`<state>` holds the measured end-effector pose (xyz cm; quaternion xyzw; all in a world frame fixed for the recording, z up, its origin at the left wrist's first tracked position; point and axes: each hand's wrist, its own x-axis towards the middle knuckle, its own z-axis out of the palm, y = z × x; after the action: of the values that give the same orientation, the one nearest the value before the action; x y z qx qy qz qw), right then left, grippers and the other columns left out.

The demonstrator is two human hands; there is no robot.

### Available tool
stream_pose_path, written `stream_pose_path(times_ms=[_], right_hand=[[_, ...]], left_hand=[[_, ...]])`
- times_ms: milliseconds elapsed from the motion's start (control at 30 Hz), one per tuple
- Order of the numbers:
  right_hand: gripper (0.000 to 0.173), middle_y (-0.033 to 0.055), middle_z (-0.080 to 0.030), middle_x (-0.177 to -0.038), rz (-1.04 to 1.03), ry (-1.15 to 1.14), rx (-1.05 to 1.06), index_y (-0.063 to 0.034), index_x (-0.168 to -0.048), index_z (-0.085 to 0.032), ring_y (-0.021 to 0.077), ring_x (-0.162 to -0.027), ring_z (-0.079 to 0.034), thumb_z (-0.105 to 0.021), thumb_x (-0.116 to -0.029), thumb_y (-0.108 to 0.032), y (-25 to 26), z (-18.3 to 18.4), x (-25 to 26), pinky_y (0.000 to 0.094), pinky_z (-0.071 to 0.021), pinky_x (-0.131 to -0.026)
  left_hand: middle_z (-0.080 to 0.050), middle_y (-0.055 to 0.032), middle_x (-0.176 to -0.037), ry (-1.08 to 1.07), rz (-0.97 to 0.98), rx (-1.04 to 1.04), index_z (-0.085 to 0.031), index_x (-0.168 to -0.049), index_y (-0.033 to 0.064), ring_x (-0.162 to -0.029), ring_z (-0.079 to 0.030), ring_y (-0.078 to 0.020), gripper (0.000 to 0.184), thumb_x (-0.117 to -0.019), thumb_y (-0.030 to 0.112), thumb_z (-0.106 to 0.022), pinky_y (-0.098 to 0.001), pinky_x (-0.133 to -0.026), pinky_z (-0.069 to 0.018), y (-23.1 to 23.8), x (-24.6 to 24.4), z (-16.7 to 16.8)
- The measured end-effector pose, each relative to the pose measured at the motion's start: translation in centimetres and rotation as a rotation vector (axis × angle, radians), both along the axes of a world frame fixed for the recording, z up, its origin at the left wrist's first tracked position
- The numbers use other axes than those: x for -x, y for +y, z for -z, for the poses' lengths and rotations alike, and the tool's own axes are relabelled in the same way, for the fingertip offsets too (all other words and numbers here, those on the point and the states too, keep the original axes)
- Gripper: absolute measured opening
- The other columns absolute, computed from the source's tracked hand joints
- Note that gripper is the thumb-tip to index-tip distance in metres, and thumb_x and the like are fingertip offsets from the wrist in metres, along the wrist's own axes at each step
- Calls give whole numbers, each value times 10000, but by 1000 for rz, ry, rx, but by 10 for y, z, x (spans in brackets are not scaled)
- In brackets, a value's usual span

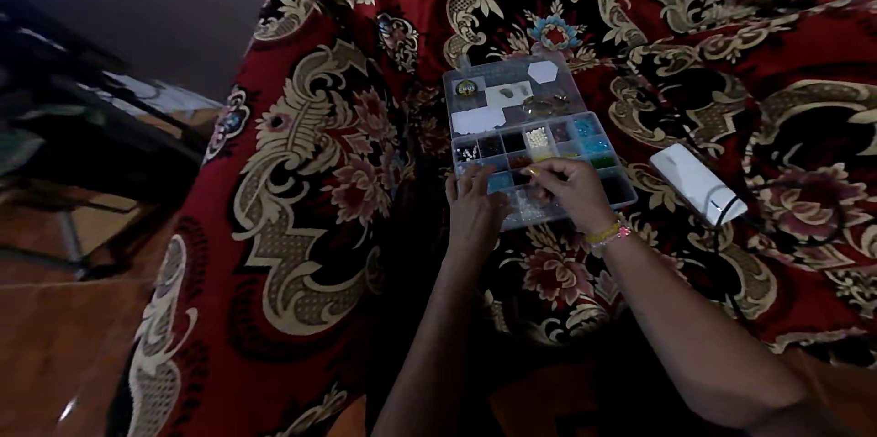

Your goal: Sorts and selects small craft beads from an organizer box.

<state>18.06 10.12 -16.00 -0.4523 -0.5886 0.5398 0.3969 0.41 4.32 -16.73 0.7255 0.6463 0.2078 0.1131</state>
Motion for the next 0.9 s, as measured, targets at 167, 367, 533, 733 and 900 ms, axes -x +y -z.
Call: stream_pose_path(times_ms=[167,367,533,733,900], right_hand=[[142,13,-676,-760,16,128,60,2,-1025,-729,56,-602,-602,-594,-1013,-40,3,1,-3,208,-536,-589],[150,14,-674,-743,24,178,102,9,-1024,-743,51,-575,-581,-602,-1007,-38,2,0,0,198,-518,-565],[152,9,-671,-740,11,168,106,17,-1005,-736,42,-574,-575,-595,-1008,-40,0,-1,3,191,-510,-569],[145,1,-664,-734,-17,167,96,10,-999,-741,28,-563,-562,-605,-999,-37,-4,-2,5,178,-501,-560],[129,-21,-666,-741,-69,185,30,4,-989,-742,9,-564,-560,-633,-972,-63,-12,-1,12,171,-498,-544]], left_hand=[[-575,-161,-1440,-17,20,16,-799,-915,70,-1443,-388,-428,124,-889,190,-780,-760,-1147,-118,2,-2,1],[-582,-165,-1427,-58,19,29,-790,-916,63,-1436,-399,-429,118,-893,177,-771,-756,-1149,-129,4,-1,4],[-595,-165,-1406,-84,7,31,-788,-934,71,-1430,-412,-416,107,-901,169,-759,-729,-1159,-162,4,2,-1],[-704,-143,-1177,-451,-96,-201,-738,-960,-8,-1133,-662,-254,100,-909,76,-717,-448,-993,-529,6,10,-1],[-727,-48,-911,-1396,-215,-17,-632,-967,41,-837,-713,-141,108,-973,-22,-544,-319,-824,-596,7,-2,-12]])
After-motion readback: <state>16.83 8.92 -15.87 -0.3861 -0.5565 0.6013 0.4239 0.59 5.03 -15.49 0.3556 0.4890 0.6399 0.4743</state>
